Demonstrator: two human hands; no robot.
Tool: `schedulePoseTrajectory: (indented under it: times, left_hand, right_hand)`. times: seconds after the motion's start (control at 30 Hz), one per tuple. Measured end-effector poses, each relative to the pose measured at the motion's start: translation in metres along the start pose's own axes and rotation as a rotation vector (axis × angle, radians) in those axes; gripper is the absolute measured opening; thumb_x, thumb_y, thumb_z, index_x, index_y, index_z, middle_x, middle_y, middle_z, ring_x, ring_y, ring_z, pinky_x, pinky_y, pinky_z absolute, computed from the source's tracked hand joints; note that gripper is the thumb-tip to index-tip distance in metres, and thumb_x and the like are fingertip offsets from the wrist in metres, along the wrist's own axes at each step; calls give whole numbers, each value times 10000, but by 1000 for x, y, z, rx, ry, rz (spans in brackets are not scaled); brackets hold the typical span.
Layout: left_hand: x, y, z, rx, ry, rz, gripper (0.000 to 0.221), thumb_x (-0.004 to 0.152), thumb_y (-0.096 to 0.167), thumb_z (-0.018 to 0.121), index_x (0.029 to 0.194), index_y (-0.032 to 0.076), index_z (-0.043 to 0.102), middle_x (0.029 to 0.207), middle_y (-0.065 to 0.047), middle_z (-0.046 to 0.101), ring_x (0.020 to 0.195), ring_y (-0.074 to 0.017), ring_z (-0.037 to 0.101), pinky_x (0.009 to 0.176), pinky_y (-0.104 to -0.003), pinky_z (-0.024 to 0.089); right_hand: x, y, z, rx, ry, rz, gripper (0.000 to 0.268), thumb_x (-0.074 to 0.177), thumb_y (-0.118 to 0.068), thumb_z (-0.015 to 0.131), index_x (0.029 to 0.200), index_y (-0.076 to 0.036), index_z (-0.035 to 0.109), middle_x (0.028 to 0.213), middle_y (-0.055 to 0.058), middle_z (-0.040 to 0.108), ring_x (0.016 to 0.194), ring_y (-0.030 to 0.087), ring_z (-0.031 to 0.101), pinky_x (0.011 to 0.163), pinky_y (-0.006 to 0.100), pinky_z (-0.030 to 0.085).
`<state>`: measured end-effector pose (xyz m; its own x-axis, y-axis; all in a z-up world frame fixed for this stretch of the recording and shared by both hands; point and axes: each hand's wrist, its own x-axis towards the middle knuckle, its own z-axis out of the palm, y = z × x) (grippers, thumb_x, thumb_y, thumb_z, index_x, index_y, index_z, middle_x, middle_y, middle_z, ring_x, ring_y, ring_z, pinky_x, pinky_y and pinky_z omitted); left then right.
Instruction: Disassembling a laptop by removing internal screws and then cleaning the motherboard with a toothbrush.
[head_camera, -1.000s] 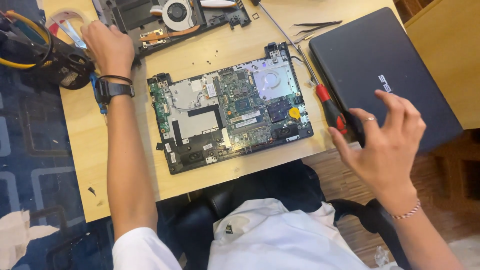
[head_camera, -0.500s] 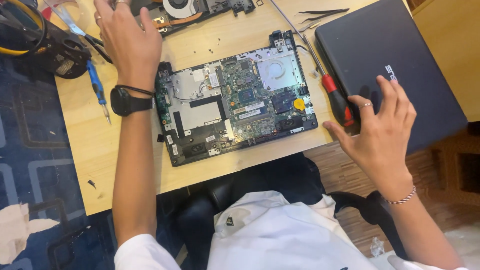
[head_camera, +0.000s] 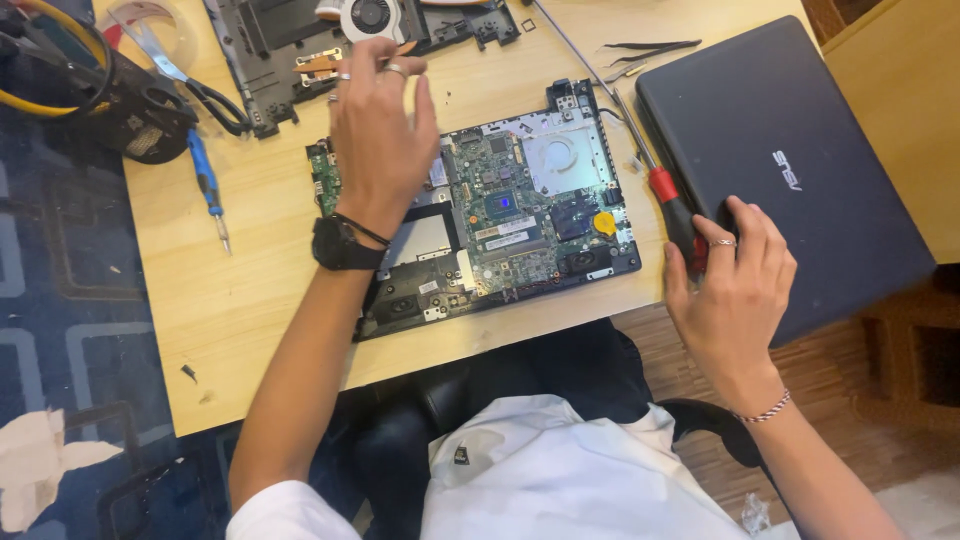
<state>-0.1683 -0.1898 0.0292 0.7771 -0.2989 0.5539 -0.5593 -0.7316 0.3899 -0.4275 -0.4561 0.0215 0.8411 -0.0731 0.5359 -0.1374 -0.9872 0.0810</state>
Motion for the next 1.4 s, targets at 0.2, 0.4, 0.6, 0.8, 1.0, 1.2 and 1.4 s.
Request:
schedulePoseTrajectory:
  times: [0.2,0.4,0.6,0.8,1.0,1.2,1.4]
  left_hand:
    - [-7,23,0,-13,62,138,132,1005,140,641,1018,73,754,1066,-70,632,996,-277,612,764,-432,518]
    - [-5,2,-8,-81,83,109,118,999,101,638,980,69,750,1015,-44,708,899,-255,666,698,-426,541]
    - [-2,-14,-17,27,155,135,122,1010,88,650,969,52,759,1008,-32,729,880,-266,674,656,-424,523]
    - [-1,-13,-16,-67,144,167,117,1002,69,635,976,57,749,1004,-37,735,853,-233,681,659,-400,539]
    - [-2,15,-21,-350,-13,294,137,1023,41,611,1008,8,743,988,-103,747,889,-260,712,763,-399,561]
    - [-8,30,-19,-511,-141,284,183,1058,98,593,1130,-10,721,1013,-130,761,904,-240,721,815,-369,591]
    - [-11,43,-30,-720,-271,150,269,1099,228,575,1287,44,630,980,-93,781,823,-142,723,624,-228,522]
  right_hand:
    - [-1,-7,-1,68,115,-39,227,977,-211,886,1110,-53,790,1117,84,754,1074,277,665,963,403,409]
    - [-1,-10,-16,290,193,60,249,933,3,869,1147,21,743,1156,193,753,1045,312,696,911,442,432]
    - [12,-9,-46,490,379,120,180,1001,141,742,1130,165,619,1126,346,661,1056,442,626,905,485,520]
    - [22,-12,-60,621,546,207,288,1146,-137,635,1208,96,477,1138,289,524,1077,413,524,936,486,444]
    - [44,22,-35,1144,476,183,341,1253,-207,504,1489,21,410,1297,257,456,1048,378,526,999,596,635]
    - [124,-10,-43,1094,242,-127,460,1205,-359,448,1365,69,390,1160,262,460,1007,348,554,929,427,508]
    - [172,-8,-12,1335,-61,-310,455,1200,-366,423,1232,88,427,1099,292,584,921,406,723,658,403,659]
